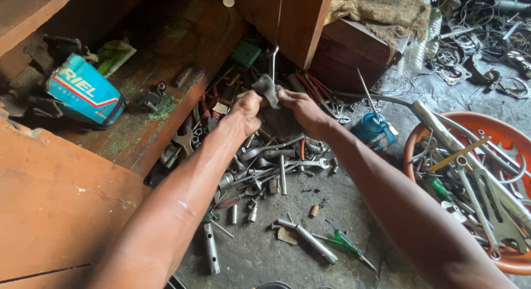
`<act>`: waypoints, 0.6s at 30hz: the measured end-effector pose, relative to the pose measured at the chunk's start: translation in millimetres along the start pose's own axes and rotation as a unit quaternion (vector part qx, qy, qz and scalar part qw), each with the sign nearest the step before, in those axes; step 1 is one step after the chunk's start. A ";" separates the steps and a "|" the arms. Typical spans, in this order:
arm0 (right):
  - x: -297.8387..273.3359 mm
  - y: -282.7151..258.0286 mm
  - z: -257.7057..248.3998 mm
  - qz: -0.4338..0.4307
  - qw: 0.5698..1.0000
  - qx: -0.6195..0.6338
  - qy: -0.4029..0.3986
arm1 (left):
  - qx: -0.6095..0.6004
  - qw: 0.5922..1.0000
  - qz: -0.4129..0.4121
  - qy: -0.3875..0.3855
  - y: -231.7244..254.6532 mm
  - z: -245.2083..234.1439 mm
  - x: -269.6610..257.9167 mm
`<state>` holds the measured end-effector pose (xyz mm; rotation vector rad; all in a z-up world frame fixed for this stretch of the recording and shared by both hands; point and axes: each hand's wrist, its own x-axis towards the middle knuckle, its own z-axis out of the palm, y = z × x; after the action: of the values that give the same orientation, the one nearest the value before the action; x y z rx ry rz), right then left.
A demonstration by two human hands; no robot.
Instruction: The person wipes various metal tools, including wrenches and screwdrivers, with a grey cloth. They pick up each tool from a pile on the floor, wipe it, and place it into an orange basin.
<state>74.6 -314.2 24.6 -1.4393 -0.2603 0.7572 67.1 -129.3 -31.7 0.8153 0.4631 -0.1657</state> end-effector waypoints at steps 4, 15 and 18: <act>-9.3 -9.3 3.2 -0.009 0.962 -0.265 0.073 | 0.092 0.990 0.096 0.035 3.2 3.1 -19.6; -8.2 -9.2 -21.8 -0.002 0.894 -0.371 0.252 | 0.110 0.983 0.010 0.146 -0.6 20.2 -44.4; -10.3 -19.5 -27.5 -0.050 0.927 -0.305 0.210 | 0.145 0.975 -0.030 0.164 -1.6 24.1 -42.7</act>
<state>89.2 -341.4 41.8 -2.1196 -0.2433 0.2654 36.8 -149.5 1.1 1.1225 0.7882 -0.1556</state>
